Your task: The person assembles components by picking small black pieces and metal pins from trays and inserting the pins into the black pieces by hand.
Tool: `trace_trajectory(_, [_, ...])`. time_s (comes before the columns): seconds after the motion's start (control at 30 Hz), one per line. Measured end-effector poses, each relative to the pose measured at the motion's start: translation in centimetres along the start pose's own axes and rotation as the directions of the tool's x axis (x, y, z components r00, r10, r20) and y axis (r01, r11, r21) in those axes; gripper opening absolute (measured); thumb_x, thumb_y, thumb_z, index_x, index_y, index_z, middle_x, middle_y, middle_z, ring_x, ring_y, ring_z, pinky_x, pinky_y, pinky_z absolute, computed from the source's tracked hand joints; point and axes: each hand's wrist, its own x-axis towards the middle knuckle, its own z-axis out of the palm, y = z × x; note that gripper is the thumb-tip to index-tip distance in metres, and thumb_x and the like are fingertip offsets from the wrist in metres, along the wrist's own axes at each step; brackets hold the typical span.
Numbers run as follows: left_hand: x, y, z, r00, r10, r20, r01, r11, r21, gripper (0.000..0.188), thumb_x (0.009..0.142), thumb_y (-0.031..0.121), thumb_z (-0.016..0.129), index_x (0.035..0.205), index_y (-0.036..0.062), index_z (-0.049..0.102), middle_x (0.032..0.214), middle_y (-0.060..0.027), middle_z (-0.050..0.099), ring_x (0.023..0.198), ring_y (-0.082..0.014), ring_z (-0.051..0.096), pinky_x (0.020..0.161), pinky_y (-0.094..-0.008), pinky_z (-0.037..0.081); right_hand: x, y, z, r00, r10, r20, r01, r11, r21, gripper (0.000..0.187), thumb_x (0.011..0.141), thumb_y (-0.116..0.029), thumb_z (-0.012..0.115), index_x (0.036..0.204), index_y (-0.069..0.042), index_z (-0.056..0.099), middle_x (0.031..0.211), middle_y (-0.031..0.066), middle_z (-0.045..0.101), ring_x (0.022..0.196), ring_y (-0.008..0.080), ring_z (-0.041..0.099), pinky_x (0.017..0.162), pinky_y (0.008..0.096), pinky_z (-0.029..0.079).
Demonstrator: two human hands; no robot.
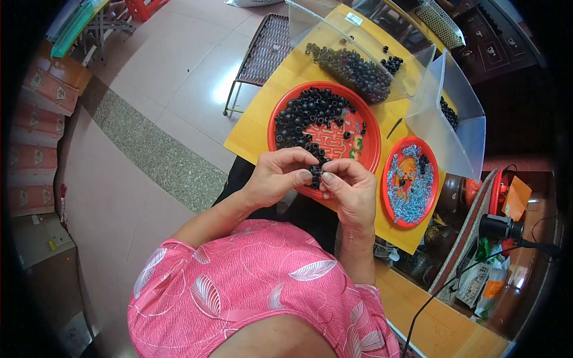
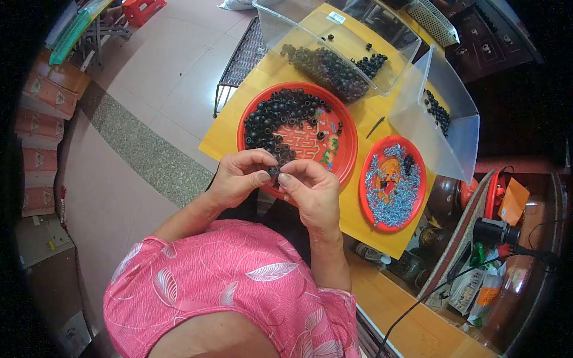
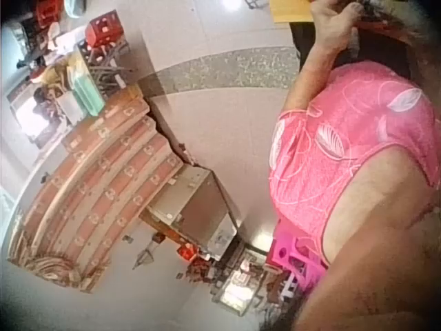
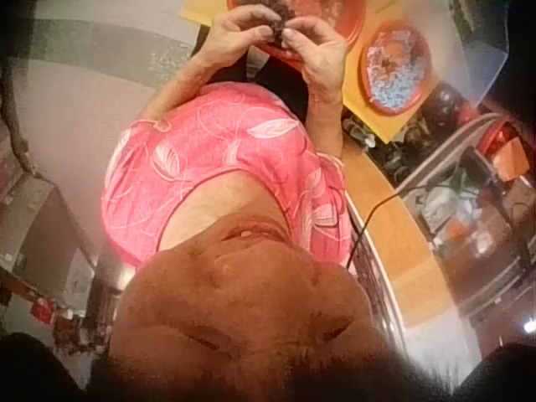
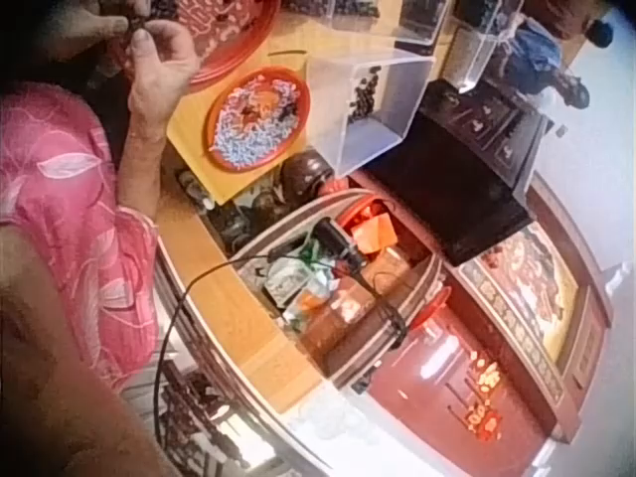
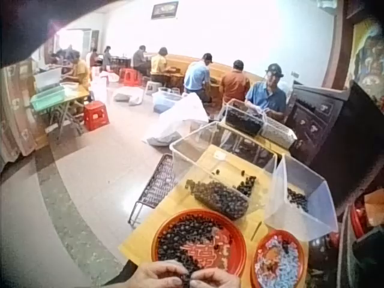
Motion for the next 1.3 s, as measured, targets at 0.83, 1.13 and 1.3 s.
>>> trace_trajectory(0.83, [0.1, 1.8, 0.4, 0.899, 0.318, 0.301, -0.438, 0.647, 0.625, 0.017, 0.069, -0.001, 0.064, 0.085, 0.0010, 0.057, 0.077, -0.0081, 0.051, 0.072, -0.0213, 0.051, 0.064, -0.0298, 0.042, 0.1, 1.3, -1.4, 0.936, 0.158, 0.314, -0.214, 0.964, 0.155, 0.031, 0.077, -0.010, 0.066, 0.101, 0.007, 0.055, 0.083, 0.0080, 0.060, 0.066, 0.0111, 0.057, 0.054, 0.0197, 0.046])
trace_trajectory(1.13, [-0.5, 2.8, 2.0, 0.766, 0.312, 0.562, -0.627, 0.559, 0.543, 0.023, 0.062, 0.000, 0.063, 0.083, -0.0004, 0.054, 0.075, -0.0109, 0.049, 0.065, -0.0261, 0.048, 0.057, -0.0339, 0.039, -2.5, 1.3, -2.1, 0.882, 0.215, 0.419, -0.342, 0.904, 0.256, 0.018, 0.078, -0.007, 0.064, 0.091, 0.003, 0.056, 0.076, 0.0074, 0.060, 0.061, 0.0109, 0.058, 0.054, 0.0197, 0.047])
trace_trajectory(1.3, [0.3, 1.8, 1.7, 0.807, 0.283, 0.518, -0.581, 0.535, 0.613, 0.023, 0.063, -0.001, 0.063, 0.084, -0.0016, 0.054, 0.075, -0.0113, 0.049, 0.066, -0.0263, 0.048, 0.058, -0.0340, 0.039, -2.0, 2.1, -2.1, 0.924, 0.219, 0.312, -0.289, 0.937, 0.197, 0.014, 0.080, -0.010, 0.063, 0.087, 0.000, 0.056, 0.074, 0.0044, 0.059, 0.060, 0.0076, 0.055, 0.051, 0.0172, 0.044])
